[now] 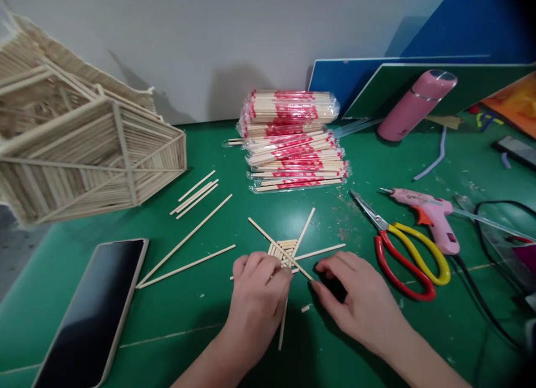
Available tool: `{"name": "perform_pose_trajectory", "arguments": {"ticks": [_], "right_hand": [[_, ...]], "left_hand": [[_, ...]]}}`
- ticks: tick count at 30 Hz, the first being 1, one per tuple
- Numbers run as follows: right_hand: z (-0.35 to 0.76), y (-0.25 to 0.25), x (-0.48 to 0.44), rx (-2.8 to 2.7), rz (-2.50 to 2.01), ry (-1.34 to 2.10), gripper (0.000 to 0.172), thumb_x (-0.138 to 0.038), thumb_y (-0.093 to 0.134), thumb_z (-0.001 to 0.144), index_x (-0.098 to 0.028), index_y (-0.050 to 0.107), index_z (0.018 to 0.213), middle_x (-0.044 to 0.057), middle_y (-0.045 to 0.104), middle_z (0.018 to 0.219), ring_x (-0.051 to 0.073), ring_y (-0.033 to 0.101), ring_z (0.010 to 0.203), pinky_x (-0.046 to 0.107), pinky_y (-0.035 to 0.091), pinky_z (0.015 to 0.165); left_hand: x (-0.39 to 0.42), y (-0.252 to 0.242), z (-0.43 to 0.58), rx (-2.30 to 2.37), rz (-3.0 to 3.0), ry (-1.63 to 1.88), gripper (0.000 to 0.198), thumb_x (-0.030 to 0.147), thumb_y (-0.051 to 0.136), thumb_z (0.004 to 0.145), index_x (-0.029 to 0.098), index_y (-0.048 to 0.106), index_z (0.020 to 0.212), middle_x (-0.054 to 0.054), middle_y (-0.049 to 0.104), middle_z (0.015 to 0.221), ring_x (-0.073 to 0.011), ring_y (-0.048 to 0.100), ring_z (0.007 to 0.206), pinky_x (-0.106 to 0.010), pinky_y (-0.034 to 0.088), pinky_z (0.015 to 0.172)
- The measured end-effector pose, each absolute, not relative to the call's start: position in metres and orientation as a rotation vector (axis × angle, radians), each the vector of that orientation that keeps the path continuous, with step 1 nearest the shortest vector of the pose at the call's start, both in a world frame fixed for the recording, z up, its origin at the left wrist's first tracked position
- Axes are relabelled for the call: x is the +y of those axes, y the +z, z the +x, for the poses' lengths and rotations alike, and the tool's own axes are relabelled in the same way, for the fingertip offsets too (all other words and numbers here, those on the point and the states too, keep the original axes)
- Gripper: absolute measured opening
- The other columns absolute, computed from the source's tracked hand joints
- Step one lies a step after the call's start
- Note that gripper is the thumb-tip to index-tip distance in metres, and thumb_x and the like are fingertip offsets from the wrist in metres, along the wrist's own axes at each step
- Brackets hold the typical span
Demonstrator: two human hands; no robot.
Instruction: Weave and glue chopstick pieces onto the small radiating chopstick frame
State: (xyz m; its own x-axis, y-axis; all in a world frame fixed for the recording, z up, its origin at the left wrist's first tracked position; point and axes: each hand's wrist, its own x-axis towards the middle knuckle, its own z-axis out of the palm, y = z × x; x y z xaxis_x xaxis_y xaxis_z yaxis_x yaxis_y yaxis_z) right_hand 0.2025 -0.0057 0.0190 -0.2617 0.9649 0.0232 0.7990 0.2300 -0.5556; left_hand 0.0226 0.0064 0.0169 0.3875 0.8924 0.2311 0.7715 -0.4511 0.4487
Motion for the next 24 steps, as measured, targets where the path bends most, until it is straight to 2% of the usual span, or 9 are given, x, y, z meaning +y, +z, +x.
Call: {"name": "perform_pose_trajectory", "arguments": {"ticks": [3, 7, 24], "right_hand": [[0.1932, 0.0160, -0.0035, -2.217, -1.705, 0.565, 0.012, -0.028, 0.050, 0.076, -0.019, 0.054, 0.068, 0.001, 0.051, 0.065, 0.016, 0.045, 0.064, 0.029, 0.029, 0.058], [0.1918, 0.0136, -0.0045, -2.234, -1.680, 0.527, 0.018, -0.025, 0.047, 0.077, -0.018, 0.051, 0.061, 0.000, 0.048, 0.059, 0.014, 0.041, 0.060, 0.028, 0.023, 0.057], [0.1941, 0.0129, -0.0036, -2.208, -1.674, 0.608, 0.018, -0.023, 0.047, 0.077, -0.019, 0.052, 0.061, 0.000, 0.046, 0.058, 0.014, 0.038, 0.059, 0.029, 0.019, 0.055]], "left_hand": [[0.0076, 0.0178, 0.0207, 1.473, 2.344, 0.631, 0.016, 0.016, 0.048, 0.080, 0.020, 0.061, 0.073, -0.001, 0.057, 0.070, -0.0164, 0.045, 0.072, -0.033, 0.028, 0.066], [0.0080, 0.0158, 0.0198, 1.449, 2.356, 0.683, 0.017, 0.017, 0.045, 0.082, 0.021, 0.062, 0.078, -0.001, 0.058, 0.073, -0.0160, 0.046, 0.074, -0.032, 0.030, 0.068], [0.0121, 0.0177, 0.0220, 1.493, 2.396, 0.642, 0.021, 0.019, 0.042, 0.085, 0.021, 0.062, 0.077, 0.000, 0.060, 0.076, -0.0154, 0.049, 0.079, -0.031, 0.030, 0.071]]}}
